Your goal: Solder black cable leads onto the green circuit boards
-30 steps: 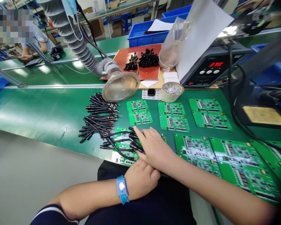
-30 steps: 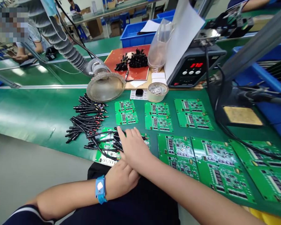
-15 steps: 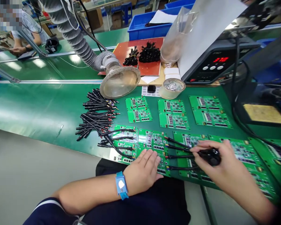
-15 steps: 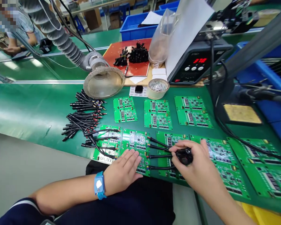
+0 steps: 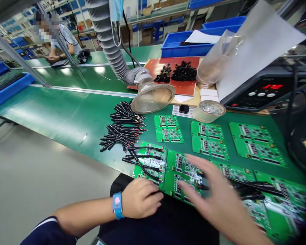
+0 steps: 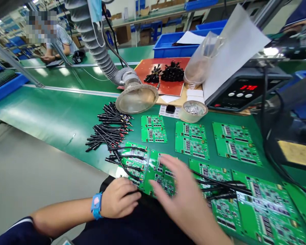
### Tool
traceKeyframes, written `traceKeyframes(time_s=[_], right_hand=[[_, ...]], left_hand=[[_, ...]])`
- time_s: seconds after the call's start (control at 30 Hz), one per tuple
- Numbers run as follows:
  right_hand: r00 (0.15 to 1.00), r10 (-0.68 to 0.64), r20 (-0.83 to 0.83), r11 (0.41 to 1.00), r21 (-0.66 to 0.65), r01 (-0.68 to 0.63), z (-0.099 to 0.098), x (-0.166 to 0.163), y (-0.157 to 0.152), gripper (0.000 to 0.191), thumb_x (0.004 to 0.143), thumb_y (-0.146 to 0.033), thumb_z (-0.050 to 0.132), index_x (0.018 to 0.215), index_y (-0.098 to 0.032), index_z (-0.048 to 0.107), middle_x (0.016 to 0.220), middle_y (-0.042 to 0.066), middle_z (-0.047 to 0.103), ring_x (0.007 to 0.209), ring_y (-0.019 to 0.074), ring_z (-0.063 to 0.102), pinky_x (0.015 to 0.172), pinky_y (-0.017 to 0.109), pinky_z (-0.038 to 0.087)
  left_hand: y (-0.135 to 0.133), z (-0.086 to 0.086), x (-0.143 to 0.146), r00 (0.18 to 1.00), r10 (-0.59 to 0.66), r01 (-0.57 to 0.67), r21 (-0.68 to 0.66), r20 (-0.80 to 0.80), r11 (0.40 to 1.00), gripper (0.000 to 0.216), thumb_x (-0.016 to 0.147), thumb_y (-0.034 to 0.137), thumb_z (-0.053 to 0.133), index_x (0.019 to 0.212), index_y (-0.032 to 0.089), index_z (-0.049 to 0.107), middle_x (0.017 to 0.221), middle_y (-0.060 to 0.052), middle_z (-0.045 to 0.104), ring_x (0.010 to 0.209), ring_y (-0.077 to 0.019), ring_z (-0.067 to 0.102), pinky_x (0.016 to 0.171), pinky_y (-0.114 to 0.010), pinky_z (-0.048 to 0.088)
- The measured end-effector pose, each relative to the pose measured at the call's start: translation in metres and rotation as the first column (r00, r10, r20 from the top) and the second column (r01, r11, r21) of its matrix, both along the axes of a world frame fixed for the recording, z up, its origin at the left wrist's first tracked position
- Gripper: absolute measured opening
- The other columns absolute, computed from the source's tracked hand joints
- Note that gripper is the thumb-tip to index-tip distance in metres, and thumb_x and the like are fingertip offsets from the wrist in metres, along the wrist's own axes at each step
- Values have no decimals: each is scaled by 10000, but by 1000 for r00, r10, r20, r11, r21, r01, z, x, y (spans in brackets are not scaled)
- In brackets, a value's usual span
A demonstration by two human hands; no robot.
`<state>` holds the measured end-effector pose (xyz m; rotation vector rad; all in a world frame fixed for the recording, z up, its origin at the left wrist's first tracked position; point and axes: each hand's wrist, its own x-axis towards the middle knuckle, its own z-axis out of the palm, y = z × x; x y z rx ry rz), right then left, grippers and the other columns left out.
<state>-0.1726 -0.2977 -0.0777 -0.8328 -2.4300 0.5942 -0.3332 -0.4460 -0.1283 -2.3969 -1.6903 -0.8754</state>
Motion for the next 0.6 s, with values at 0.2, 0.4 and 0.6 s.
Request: traceKeyframes(time_s=[0.2, 0.4, 0.6], right_hand=[[902, 276, 332, 953, 29, -302, -2, -131, -38, 687, 702, -187, 556, 1326, -135, 272, 1112, 158, 506, 1092, 279, 439, 1007, 490, 260], [891, 273, 363, 961, -64, -268, 18, -125, -26, 500, 694, -78, 439, 1192, -122, 427, 820, 103, 586, 884, 231, 535, 881, 417, 374], [998, 53, 29, 897, -441, -35, 12, -27, 20, 482, 749, -304, 501, 1194, -228, 330, 784, -2, 554, 703, 129, 552, 633, 243, 451]], left_hand=[[-7, -21, -14, 985, 166, -165, 14, -41, 986, 164, 809, 216, 485, 912, 127, 576, 851, -87, 607, 858, -195, 561, 790, -358, 489], [-2, -24, -12, 985, 153, -154, -6, -82, 988, 156, 831, 168, 489, 959, 133, 572, 840, -62, 637, 816, -174, 573, 775, -324, 487], [-2, -14, -13, 979, 191, -194, -34, -74, 981, 338, 834, 220, 524, 1158, 124, 511, 1177, -99, 559, 987, -199, 541, 840, -308, 470]])
